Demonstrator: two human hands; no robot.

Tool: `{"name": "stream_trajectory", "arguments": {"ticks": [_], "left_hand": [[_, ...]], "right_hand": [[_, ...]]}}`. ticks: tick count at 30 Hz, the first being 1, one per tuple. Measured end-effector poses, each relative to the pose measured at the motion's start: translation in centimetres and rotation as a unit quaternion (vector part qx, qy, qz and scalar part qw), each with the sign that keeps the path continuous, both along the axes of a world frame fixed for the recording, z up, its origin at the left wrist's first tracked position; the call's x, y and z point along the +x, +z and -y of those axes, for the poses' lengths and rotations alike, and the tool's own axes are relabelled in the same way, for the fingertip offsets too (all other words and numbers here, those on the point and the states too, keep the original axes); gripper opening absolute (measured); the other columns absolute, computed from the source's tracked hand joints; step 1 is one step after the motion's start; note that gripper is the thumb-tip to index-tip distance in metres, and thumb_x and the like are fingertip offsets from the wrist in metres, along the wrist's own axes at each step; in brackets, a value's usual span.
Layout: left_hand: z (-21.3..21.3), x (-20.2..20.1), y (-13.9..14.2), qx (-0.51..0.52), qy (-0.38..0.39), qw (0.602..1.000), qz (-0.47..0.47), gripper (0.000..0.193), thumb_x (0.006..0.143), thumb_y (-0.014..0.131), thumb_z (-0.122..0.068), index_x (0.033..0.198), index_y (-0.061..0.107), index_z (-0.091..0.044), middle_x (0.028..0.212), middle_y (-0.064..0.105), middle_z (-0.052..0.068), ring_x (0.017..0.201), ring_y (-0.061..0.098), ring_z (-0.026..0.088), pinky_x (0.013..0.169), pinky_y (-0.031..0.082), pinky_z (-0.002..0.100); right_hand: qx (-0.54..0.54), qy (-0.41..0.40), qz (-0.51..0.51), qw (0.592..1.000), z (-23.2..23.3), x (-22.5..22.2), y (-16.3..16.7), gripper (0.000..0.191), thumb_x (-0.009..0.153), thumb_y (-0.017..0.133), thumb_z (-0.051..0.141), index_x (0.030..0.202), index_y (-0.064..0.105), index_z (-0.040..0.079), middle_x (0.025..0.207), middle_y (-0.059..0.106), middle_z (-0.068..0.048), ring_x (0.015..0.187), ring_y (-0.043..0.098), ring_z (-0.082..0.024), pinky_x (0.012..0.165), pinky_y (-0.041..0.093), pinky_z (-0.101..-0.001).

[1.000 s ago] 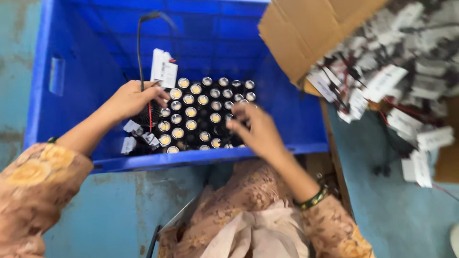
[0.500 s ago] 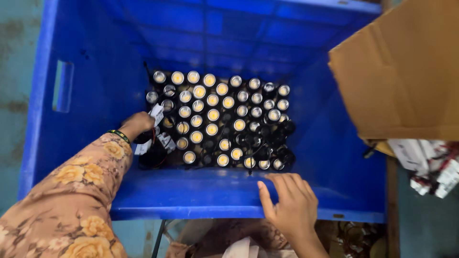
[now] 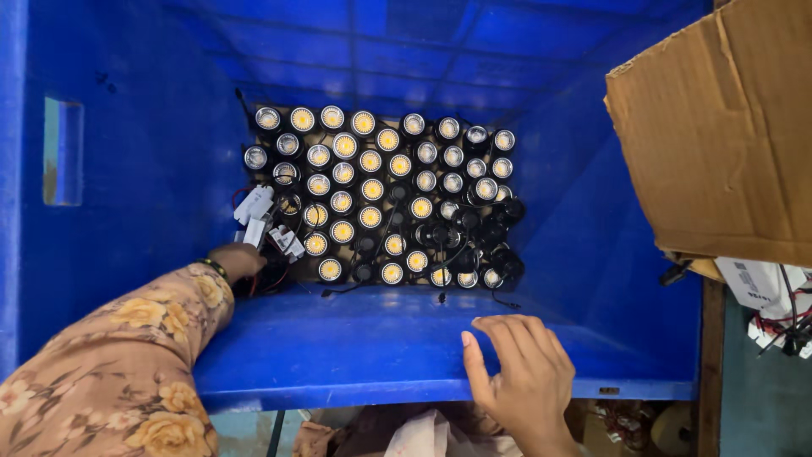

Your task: The person repeatedly picks small black LED light units from a blue crate, connects a white driver box to each unit by hand, and places the assembled units on the table. The person handles the lights and drivers one at a time, working at a waist-height table in a factory setting.

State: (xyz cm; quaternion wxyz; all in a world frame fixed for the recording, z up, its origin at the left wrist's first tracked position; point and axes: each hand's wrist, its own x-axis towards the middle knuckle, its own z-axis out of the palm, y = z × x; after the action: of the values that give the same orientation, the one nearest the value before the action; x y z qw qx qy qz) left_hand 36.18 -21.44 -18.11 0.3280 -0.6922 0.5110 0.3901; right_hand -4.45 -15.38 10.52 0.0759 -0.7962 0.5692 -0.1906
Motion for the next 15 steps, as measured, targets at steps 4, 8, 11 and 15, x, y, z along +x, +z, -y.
{"name": "stream_trajectory", "arguments": {"ticks": [4,8,11,15], "left_hand": [[3.5,-0.2,3.1,0.024,-0.174,0.984,-0.008,0.064,0.073,0.087,-0.053,0.122,0.076,-0.013,0.122,0.075,0.010,0.112,0.072,0.027,0.097,0.055,0.039],[7.9,-4.5,5.6,-0.119,-0.254,0.960,0.027,0.042,0.081,0.082,-0.043,0.114,0.077,-0.016,0.117,0.075,0.007,0.110,0.072,0.025,0.086,0.060,0.041],[7.4,-8.4,4.4,-0.216,-0.247,0.937,-0.119,0.036,0.090,0.070,-0.030,0.122,0.067,-0.013,0.111,0.073,0.013,0.103,0.072,0.031,0.084,0.059,0.046],[4.0,-10.3,0.3,-0.205,-0.278,0.929,-0.130,0.055,0.089,0.062,-0.016,0.143,0.050,-0.013,0.126,0.058,0.019,0.106,0.067,0.035,0.081,0.059,0.046]], "right_hand": [[-0.003,0.001,0.000,1.000,0.1,0.1,0.0,0.014,0.081,0.076,0.020,0.088,0.072,0.009,0.087,0.073,-0.003,0.086,0.069,-0.023,0.072,0.051,-0.0335],[-0.006,0.005,0.008,1.000,0.1,0.2,0.1,0.014,0.081,0.076,0.019,0.089,0.072,0.008,0.089,0.073,-0.004,0.086,0.069,-0.023,0.072,0.052,-0.0339],[-0.008,0.010,0.009,1.000,0.2,0.3,0.3,0.015,0.081,0.076,0.018,0.090,0.072,0.007,0.089,0.073,-0.005,0.086,0.069,-0.024,0.072,0.052,-0.0344],[-0.006,0.010,0.006,1.000,0.2,0.3,0.5,0.014,0.079,0.076,0.017,0.089,0.072,0.007,0.089,0.073,-0.005,0.085,0.069,-0.024,0.071,0.052,-0.0337]]}}
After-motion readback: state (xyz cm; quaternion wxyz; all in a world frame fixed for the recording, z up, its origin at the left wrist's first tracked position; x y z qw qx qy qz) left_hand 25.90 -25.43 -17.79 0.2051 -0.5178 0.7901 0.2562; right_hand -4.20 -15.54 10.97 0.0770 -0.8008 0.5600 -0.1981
